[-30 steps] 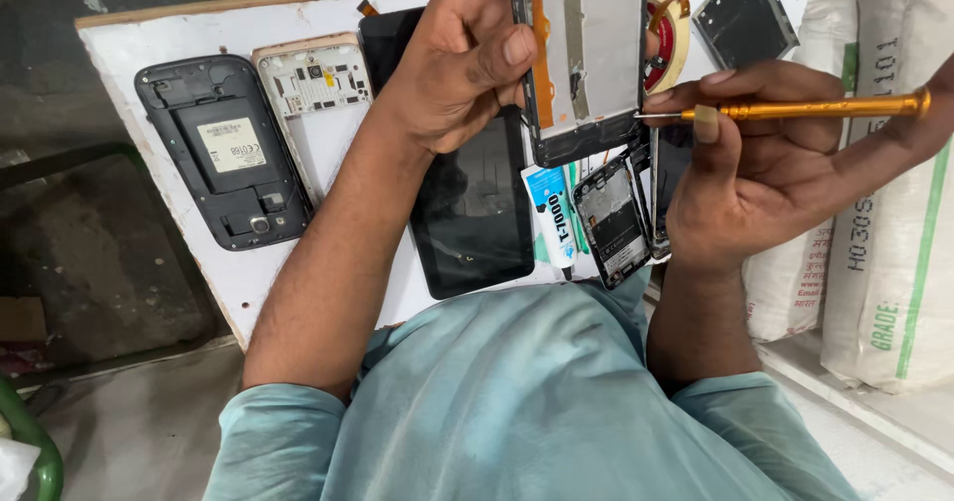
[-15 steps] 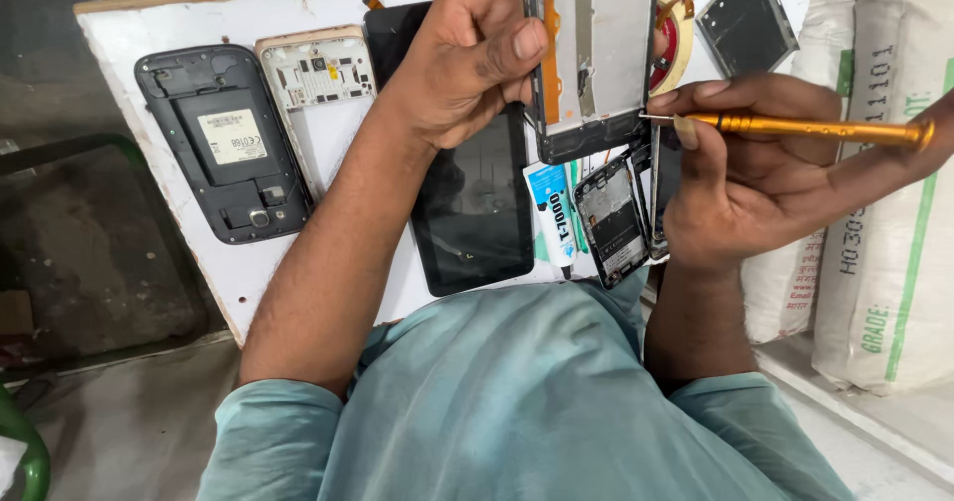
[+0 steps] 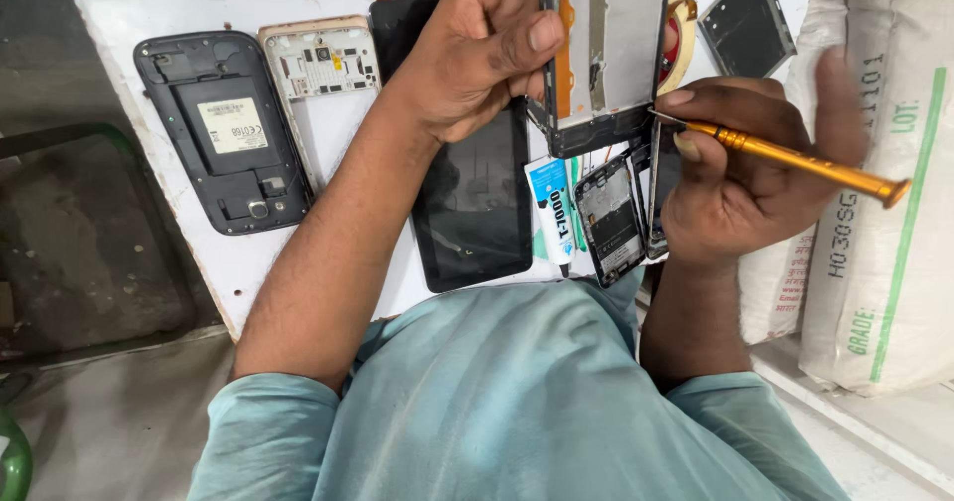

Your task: The person uses a small screwdriver to pry and separate the screen assembly from the phone chassis. They carefully work along the edges to release internal clips and remove the display unit from the frame.

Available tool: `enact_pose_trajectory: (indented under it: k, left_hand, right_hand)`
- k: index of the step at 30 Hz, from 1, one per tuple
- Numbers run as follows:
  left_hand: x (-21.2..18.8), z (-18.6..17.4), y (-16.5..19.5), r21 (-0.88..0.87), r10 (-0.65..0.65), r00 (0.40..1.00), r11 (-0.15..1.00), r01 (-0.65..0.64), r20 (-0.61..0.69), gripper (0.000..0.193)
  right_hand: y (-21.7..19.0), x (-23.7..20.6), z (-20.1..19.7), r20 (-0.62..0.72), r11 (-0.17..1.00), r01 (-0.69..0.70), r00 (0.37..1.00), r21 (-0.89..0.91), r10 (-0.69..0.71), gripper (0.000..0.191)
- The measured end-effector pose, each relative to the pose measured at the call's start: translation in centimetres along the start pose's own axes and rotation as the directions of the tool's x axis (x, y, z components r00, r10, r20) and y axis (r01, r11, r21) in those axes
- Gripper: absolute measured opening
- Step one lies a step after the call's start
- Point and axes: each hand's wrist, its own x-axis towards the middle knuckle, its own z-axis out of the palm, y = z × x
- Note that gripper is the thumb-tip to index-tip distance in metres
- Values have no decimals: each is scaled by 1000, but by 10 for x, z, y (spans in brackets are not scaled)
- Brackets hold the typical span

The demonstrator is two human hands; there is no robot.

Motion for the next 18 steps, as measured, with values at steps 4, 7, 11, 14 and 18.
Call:
enact_pose_trajectory:
  k: [4, 7, 11, 14, 18]
  left_hand:
    - [0, 0, 1, 14, 38, 999, 999, -38, 18, 61]
    - [0, 0, -2, 29, 30, 999, 999, -29, -26, 63]
    - [-2, -4, -8, 18, 40, 998, 999, -39, -48, 60]
    - [-4, -8, -10, 24, 41, 999, 999, -40, -31, 59]
    - [-6, -10, -10, 14, 35, 999, 999, -34, -23, 60]
  right_hand:
    - [-5, 5, 3, 7, 999, -1, 1000, 35, 1, 47]
    - [-9, 8, 7, -10, 997, -30, 999, 71, 30, 41]
    - [-13, 15, 10, 0, 999, -4, 1000, 37, 4, 35]
    - [-15, 18, 10, 23, 998, 46, 999, -40, -45, 35]
    - [-16, 18, 11, 14, 1000, 5, 1000, -1, -5, 38]
